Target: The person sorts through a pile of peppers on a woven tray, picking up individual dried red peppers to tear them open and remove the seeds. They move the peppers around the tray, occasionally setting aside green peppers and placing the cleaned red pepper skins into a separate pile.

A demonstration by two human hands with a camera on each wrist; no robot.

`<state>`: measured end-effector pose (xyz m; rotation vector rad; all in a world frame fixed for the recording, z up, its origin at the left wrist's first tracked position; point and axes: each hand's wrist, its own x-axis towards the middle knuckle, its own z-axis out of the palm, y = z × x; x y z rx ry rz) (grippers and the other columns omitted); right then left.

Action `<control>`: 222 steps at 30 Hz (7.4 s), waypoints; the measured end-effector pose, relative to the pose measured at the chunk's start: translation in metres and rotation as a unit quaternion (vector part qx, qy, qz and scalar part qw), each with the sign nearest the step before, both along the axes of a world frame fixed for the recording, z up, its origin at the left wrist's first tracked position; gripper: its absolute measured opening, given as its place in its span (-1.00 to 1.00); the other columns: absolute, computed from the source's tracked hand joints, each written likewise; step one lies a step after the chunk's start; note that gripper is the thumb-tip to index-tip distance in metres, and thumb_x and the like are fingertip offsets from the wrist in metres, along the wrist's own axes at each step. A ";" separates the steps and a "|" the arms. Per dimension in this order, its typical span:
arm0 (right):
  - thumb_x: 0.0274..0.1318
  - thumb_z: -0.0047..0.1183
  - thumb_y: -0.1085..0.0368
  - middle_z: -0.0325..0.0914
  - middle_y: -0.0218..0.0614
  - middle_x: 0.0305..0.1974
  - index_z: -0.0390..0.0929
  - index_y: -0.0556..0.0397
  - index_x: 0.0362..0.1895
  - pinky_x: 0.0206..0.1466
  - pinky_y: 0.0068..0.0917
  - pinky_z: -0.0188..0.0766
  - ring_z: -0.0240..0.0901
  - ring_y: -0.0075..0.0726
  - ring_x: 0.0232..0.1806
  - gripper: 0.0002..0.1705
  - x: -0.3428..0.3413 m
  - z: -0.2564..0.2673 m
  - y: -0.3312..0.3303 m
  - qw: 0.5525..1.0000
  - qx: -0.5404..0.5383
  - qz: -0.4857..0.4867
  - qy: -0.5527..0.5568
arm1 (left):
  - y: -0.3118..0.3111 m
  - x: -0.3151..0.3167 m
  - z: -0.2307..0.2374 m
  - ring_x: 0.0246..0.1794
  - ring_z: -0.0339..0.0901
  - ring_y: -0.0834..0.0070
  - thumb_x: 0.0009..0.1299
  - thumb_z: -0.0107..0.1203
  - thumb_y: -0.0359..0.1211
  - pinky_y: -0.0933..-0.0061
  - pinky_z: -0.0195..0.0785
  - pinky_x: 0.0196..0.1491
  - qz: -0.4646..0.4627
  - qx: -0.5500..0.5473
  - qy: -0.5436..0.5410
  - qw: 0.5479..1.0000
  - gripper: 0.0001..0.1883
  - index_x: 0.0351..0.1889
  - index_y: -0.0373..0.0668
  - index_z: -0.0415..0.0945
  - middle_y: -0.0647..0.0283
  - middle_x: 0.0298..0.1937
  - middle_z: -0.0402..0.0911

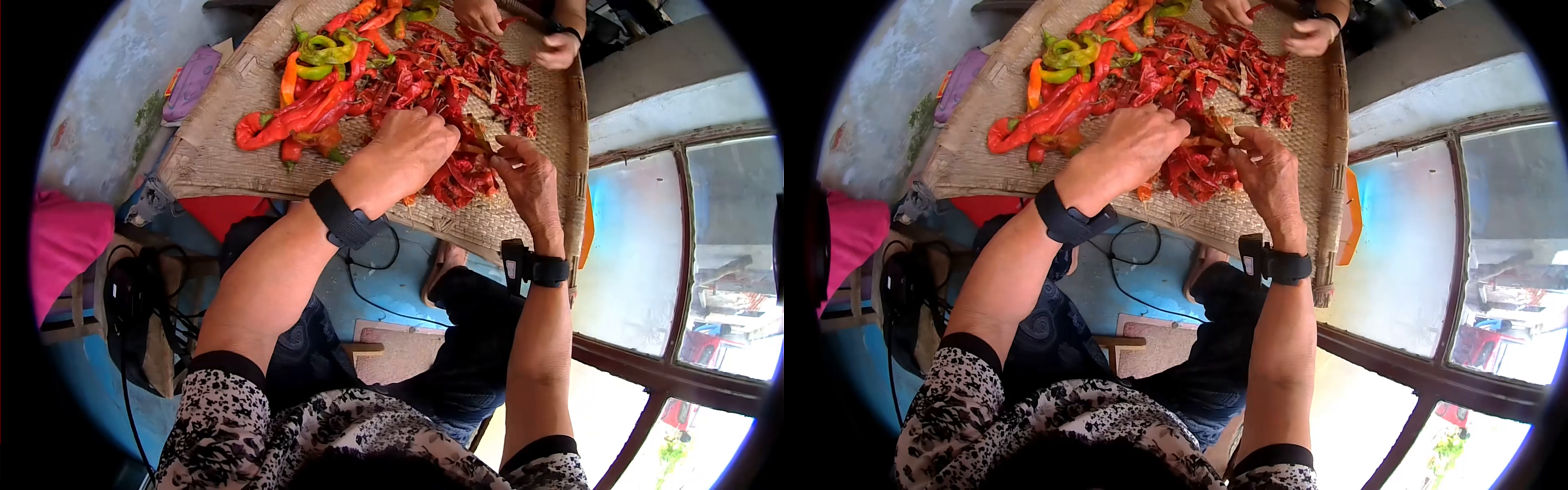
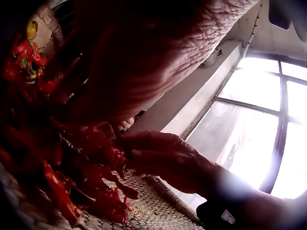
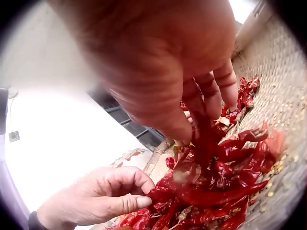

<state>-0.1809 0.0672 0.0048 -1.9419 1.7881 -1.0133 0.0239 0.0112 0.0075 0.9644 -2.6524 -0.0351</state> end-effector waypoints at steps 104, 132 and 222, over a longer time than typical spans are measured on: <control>0.05 0.08 0.37 0.55 -0.15 -0.38 0.58 0.07 -0.31 -0.23 -0.29 0.40 0.48 -0.04 -0.32 -0.90 -0.061 0.018 0.031 0.957 -0.148 -0.195 0.156 | -0.003 -0.018 0.002 -0.39 0.60 0.15 0.18 -0.02 -0.58 0.20 0.44 -0.37 -0.028 0.042 -0.068 0.996 -0.86 -0.34 -0.24 0.53 0.05 -0.47 0.59; 0.09 0.01 0.26 0.47 -0.12 -0.10 0.53 -0.11 -0.17 -0.06 -0.13 0.42 0.40 0.02 0.01 -0.81 0.013 -0.039 -0.056 0.925 0.093 -0.139 0.341 | 0.006 0.005 0.000 -0.38 0.61 0.20 0.18 0.03 -0.51 0.25 0.46 -0.37 -0.009 0.047 -0.017 0.999 -0.92 -0.40 -0.19 0.53 0.11 -0.47 0.61; 0.13 0.05 0.29 0.66 -0.28 -0.41 0.57 0.11 -0.31 -0.33 -0.51 0.42 0.54 -0.49 -0.44 -0.85 -0.080 0.010 0.034 0.945 -0.124 -0.291 0.087 | 0.000 -0.015 -0.004 -0.45 0.62 0.23 0.23 0.01 -0.56 0.27 0.46 -0.46 -0.024 0.018 -0.051 0.998 -0.85 -0.25 -0.25 0.53 0.10 -0.51 0.59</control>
